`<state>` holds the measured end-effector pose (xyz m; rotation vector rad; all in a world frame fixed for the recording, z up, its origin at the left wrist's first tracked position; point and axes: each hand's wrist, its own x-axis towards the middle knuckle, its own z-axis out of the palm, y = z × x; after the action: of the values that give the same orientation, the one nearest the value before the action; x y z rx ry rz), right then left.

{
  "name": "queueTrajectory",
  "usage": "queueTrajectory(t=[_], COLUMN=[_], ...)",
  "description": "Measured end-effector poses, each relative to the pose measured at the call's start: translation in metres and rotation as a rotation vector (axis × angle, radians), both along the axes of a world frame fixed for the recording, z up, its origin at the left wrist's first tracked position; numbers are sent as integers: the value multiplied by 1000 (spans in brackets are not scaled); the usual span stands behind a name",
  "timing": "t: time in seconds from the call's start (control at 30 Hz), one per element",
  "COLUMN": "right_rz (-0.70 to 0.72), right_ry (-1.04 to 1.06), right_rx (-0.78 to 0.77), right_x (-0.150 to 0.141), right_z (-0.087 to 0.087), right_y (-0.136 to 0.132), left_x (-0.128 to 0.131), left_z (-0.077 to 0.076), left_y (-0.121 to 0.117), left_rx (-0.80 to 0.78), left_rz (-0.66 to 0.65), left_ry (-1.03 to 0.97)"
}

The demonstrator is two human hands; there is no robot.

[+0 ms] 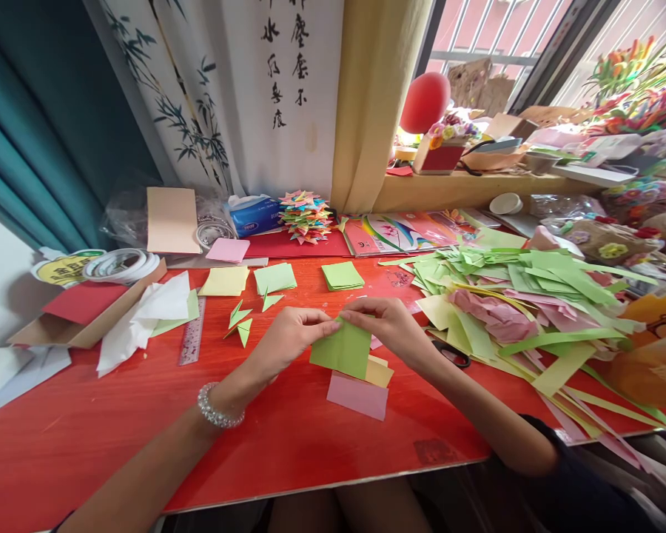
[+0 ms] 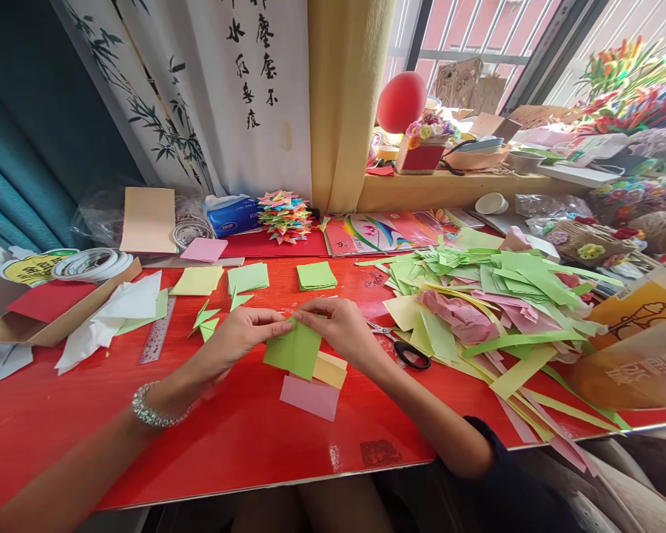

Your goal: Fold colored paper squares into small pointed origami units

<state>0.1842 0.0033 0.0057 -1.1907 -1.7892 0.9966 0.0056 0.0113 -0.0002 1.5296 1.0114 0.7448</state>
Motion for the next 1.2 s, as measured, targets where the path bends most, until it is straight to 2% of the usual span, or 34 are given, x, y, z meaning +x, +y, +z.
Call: queueTrajectory(t=[0.17, 0.37, 0.5, 0.73, 0.83, 1.0, 1.2], right_rz=[-12, -42, -76, -91, -77, -6, -11], right_ry=[-17, -75, -104, -178, -190, -72, 330], right_rx=[-12, 48, 60, 143, 158, 43, -204], right_x=[-2, -4, -4, -5, -4, -2, -7], right_z=[3, 4, 2, 2, 2, 0, 2], right_y=[-3, -7, -7, -5, -3, 1, -2], left_x=[0, 2, -1, -3, -2, -1, -2], left_z=[0, 0, -1, -1, 1, 3, 5], left_y=[-1, -2, -1, 2, 1, -1, -2], left_rx=[-20, -8, -87, -168, -151, -53, 15], left_rz=[-10, -26, -78, -42, -34, -6, 167], left_ry=[-51, -22, -34, -74, -77, -43, -95])
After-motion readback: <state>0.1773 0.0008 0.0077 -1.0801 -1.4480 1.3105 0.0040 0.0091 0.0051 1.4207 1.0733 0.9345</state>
